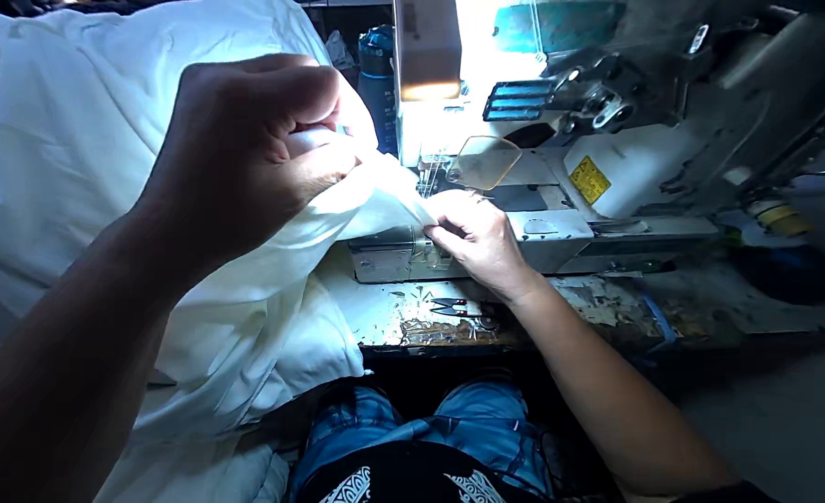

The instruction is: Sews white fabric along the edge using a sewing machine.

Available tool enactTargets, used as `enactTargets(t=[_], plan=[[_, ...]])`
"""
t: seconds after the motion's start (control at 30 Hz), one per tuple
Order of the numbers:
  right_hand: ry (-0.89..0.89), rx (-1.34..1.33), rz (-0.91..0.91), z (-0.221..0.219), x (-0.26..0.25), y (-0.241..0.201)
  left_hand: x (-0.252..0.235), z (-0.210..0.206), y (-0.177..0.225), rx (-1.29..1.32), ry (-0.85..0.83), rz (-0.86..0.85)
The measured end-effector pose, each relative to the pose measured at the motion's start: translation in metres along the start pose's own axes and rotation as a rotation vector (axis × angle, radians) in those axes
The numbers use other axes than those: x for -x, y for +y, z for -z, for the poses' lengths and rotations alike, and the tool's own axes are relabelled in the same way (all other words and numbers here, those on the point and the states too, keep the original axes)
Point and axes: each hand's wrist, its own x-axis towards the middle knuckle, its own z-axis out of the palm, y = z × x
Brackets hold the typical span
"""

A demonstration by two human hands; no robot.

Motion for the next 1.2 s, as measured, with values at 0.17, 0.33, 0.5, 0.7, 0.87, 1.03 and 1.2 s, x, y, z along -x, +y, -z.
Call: enactTargets(t=[0.17, 0.33, 0.5, 0.7, 0.87, 1.03, 1.2], plan=[[-0.127, -0.066, -0.025, 0.016, 0.004, -0.008, 0.001, -0.004, 0.01, 0.186, -0.1, -0.042], [0.028, -0.071, -0.072, -0.003, 0.038, -0.043, 0.011, -0.012, 0.02, 0.147, -0.236, -0.178], [0.122, -0.496, -0.198, -0.005, 0.06, -0.047, 0.014, -0.007, 0.029, 0.003, -0.399, -0.191], [0.075, -0.618, -0.249, -0.02, 0.065, -0.048, 0.014, -0.007, 0.013, -0.062, -0.44, -0.142], [0.183, -0.519, -0.219, -0.026, 0.067, -0.047, 0.021, -0.007, 0.015, -0.083, -0.418, -0.202], [0.194, -0.47, -0.202, -0.033, 0.058, -0.037, 0.018, -0.011, 0.002, -0.009, -0.406, -0.161], [0.171, -0.452, -0.193, -0.034, 0.054, -0.026, 0.017, -0.017, -0.014, -0.087, -0.47, -0.118]])
